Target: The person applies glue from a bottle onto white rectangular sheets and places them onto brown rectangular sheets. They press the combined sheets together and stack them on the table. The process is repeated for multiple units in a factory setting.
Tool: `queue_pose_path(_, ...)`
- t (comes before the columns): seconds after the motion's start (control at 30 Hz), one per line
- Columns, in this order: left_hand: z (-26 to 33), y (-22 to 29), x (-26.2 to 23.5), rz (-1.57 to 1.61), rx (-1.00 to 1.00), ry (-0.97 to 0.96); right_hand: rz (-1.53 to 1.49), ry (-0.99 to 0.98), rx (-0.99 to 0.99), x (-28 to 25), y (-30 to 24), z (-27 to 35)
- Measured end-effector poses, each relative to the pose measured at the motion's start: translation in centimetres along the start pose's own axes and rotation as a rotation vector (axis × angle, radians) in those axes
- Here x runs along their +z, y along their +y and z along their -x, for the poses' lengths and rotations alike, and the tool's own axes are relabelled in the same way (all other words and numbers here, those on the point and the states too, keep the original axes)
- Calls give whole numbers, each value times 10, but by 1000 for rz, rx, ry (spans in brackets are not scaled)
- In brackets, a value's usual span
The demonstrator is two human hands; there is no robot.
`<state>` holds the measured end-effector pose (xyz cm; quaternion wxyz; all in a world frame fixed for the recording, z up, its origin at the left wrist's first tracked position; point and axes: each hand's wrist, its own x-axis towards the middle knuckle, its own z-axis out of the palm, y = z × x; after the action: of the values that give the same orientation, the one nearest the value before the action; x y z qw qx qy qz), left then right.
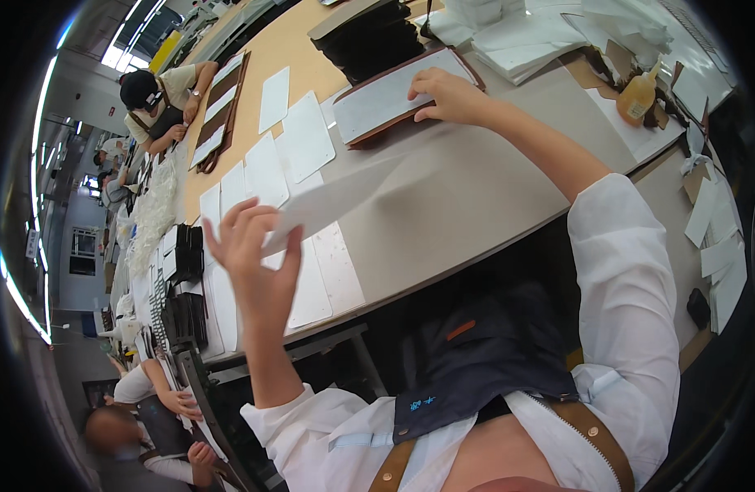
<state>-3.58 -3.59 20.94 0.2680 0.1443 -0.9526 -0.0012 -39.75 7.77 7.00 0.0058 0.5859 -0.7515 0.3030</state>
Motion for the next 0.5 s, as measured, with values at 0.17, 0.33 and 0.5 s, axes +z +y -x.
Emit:
queue_pose_path(0.17,48,-69,-75,158,-283,61,-15,-50,-80,6,19,-18)
queue_pose_path(0.33,90,-100,-98,577,-596,166,-52,-108,-98,-6,17,-20)
queue_pose_path(0.5,102,-108,-91,648,-608,322,394,42,-476,6,13,-15)
